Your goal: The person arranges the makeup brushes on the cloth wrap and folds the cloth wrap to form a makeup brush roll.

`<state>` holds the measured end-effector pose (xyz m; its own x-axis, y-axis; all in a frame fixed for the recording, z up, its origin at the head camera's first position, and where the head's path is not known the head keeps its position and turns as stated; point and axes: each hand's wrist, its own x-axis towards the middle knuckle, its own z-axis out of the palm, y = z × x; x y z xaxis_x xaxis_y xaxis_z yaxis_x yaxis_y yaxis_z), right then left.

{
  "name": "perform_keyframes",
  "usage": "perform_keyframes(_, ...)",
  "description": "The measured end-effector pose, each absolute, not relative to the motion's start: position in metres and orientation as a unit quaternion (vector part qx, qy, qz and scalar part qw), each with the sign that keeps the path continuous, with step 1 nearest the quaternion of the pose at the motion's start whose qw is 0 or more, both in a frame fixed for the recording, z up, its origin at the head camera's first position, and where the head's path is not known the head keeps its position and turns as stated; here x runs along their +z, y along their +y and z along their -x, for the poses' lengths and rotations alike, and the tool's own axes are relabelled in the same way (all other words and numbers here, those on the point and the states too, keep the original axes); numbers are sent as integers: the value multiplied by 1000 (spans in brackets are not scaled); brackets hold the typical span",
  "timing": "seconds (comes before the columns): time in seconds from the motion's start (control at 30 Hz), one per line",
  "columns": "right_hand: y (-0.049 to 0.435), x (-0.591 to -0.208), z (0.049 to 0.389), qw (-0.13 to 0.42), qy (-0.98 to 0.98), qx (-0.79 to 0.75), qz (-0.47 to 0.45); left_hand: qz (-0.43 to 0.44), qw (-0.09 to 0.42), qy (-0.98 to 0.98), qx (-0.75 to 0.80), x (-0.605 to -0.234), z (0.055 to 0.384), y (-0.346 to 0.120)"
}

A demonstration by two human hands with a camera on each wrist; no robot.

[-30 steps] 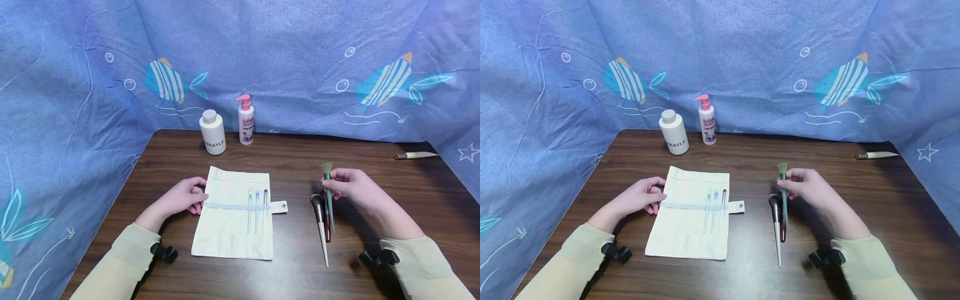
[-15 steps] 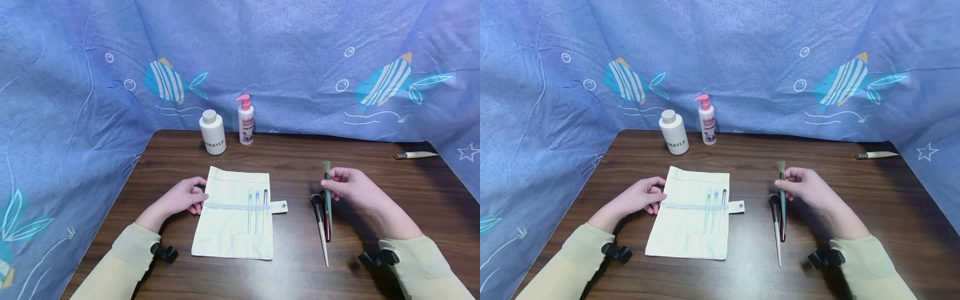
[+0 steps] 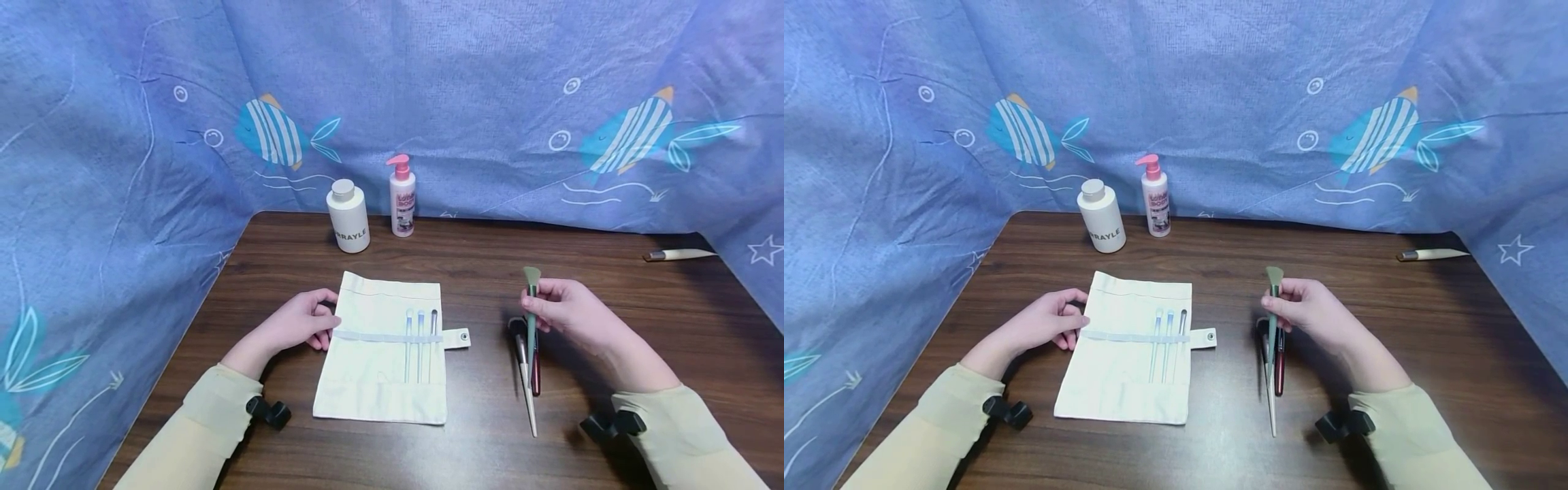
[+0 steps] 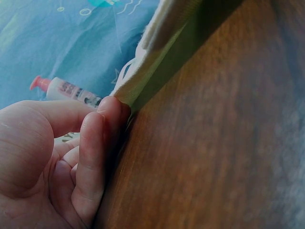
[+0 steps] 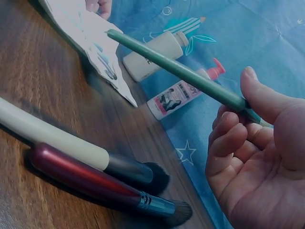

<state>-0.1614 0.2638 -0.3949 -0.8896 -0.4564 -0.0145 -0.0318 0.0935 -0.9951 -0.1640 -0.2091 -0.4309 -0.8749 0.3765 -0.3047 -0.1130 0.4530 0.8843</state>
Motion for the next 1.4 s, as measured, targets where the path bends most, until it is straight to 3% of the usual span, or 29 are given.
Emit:
perform_keyframes(0.53,255,-404,163,190,656,-711,169,-82,236,817,520,-433,164,-212)
perform_keyframes(0.77,246,-407,165,209,692,-668,174,-79,234,818,519,-434,165,-213)
perform_keyframes(1.07,226,-397,175,184,758,-612,132,-78,236,815,523,-435,168,-212)
perform_keyframes(1.4,204,-391,186,192,751,-620,120,-75,239,816,521,-433,166,-212)
